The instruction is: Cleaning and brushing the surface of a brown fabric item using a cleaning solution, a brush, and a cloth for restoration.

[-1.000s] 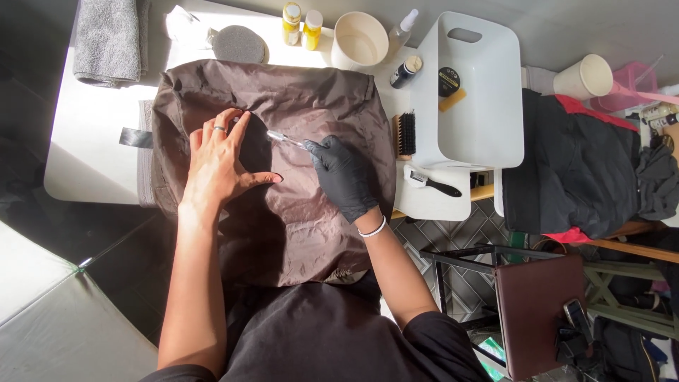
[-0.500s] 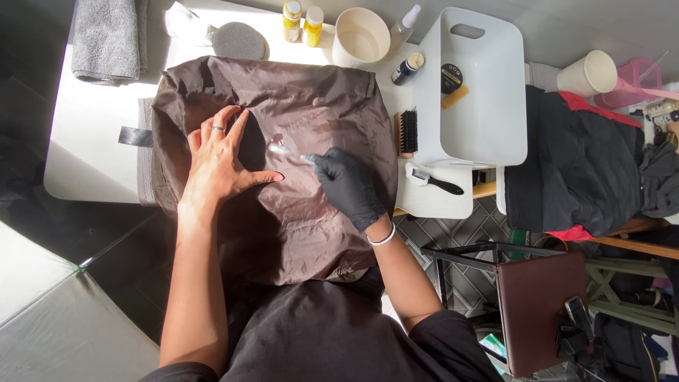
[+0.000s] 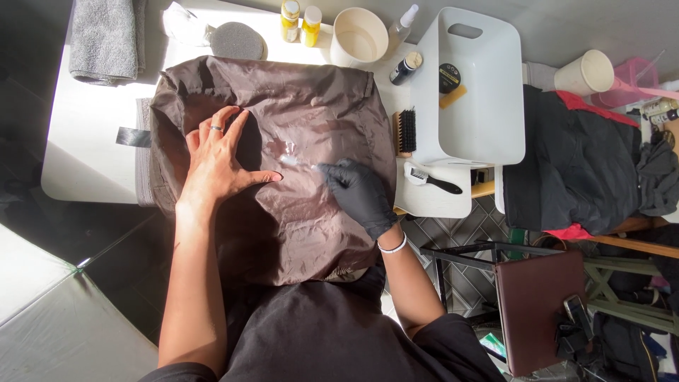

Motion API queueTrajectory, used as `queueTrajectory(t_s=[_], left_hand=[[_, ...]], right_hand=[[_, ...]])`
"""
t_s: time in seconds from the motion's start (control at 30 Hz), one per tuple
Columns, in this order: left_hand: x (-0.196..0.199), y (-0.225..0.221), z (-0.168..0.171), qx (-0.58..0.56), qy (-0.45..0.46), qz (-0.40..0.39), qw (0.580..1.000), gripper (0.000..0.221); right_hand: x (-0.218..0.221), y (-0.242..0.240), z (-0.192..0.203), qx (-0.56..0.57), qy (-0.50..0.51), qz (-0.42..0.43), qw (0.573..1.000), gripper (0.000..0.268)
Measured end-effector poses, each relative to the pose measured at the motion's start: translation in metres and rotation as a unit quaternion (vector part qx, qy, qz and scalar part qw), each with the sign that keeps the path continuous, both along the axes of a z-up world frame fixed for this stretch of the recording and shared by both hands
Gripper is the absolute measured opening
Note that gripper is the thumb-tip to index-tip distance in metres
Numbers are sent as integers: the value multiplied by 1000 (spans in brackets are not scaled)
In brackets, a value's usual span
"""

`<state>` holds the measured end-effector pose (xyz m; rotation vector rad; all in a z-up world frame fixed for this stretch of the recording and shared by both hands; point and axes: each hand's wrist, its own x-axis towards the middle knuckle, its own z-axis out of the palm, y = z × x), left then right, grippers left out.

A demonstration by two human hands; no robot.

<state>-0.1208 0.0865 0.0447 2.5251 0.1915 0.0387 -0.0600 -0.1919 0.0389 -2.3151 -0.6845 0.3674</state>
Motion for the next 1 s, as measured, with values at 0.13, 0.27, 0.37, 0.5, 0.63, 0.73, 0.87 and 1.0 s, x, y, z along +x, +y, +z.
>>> queueTrajectory(t_s=[0.13, 0.27, 0.37, 0.5, 0.63, 0.73, 0.87, 1.0], left_hand=[[1, -1, 0, -10, -3, -1, 1000, 133], [0, 0, -3, -8, -6, 0, 1000, 134], [1, 0, -1, -9, -11, -5, 1000, 132], [-1, 1, -2, 4, -12, 5, 1000, 131], [-4, 0, -3, -17, -70, -4, 997, 112], [-7, 10, -23, -54, -208, 12, 976, 76], [-17, 32, -22, 30, -388, 152, 908, 35], [-22, 54, -33, 6, -364, 230, 902, 48]], right_hand=[[2, -8, 1, -35, -48, -38, 998, 25], [-5, -8, 14, -17, -13, -49, 999, 28], [-11, -7, 16, -30, -58, -85, 994, 27], [-7, -4, 7, 13, 14, -31, 999, 25], [-8, 9, 11, -24, -50, -55, 997, 25], [-9, 23, 16, 3, -44, -32, 999, 23], [1, 33, 9, -1, -86, -30, 996, 20], [8, 43, -7, 73, -108, 44, 991, 31]])
